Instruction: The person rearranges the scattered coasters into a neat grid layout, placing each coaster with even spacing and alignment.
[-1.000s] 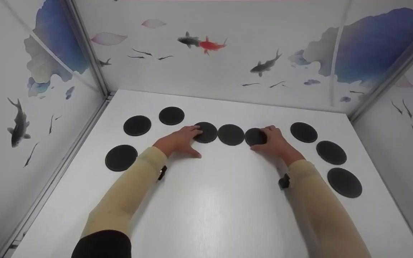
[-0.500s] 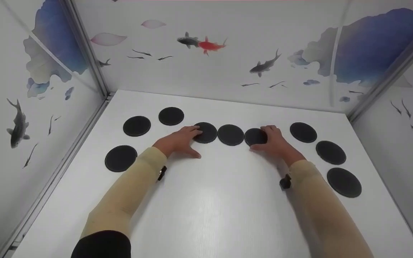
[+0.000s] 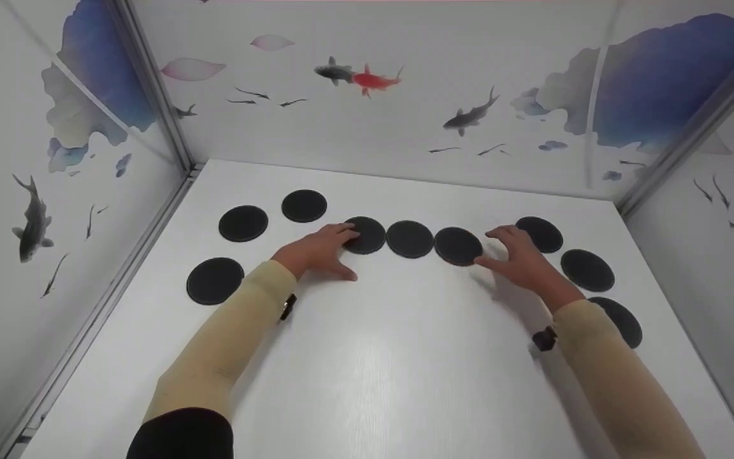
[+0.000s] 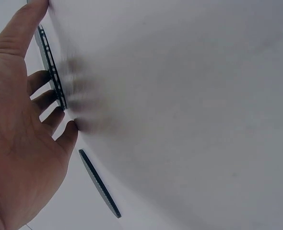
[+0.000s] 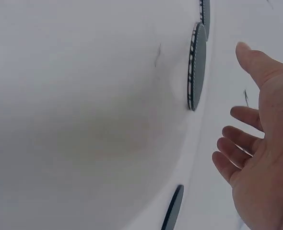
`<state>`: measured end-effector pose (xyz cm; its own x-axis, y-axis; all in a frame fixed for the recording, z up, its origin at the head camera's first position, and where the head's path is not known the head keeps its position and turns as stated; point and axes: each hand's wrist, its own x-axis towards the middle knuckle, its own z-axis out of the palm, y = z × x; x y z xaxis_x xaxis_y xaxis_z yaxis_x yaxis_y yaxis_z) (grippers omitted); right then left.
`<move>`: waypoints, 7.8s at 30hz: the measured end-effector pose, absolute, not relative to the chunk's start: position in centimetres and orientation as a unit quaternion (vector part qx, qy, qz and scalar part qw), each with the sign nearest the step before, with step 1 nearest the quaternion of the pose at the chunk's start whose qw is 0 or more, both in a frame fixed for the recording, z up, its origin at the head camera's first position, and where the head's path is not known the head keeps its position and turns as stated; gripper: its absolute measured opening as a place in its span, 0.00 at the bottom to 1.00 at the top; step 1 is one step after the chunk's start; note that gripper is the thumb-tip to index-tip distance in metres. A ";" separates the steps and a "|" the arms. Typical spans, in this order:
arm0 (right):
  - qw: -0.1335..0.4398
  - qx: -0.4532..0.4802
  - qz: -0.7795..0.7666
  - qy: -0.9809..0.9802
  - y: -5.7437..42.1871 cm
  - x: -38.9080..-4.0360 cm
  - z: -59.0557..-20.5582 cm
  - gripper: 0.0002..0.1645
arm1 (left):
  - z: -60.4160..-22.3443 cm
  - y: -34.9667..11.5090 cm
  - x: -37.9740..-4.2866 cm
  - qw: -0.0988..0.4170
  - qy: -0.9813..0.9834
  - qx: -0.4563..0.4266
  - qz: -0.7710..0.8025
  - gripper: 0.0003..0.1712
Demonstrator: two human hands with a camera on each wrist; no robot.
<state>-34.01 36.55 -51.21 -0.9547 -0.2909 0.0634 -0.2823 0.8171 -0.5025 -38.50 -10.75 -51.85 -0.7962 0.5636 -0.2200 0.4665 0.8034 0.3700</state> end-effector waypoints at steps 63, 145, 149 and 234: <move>0.058 0.044 -0.187 0.980 54.1 -18.7 -52.9 0.72 | -52.4 -11.0 -38.9 0.162 0.931 0.283 0.163 0.62; 0.022 -0.025 -0.226 0.974 47.6 -21.6 -51.7 0.65 | -52.2 -10.8 -38.9 0.165 0.935 0.275 0.149 0.62; 0.019 -0.030 -0.231 0.972 46.6 -22.0 -51.9 0.65 | -52.2 -10.8 -38.9 0.165 0.935 0.277 0.150 0.62; 0.017 -0.144 -0.250 0.957 32.7 -26.8 -53.1 0.61 | -52.0 -10.6 -38.5 0.163 0.936 0.261 0.169 0.61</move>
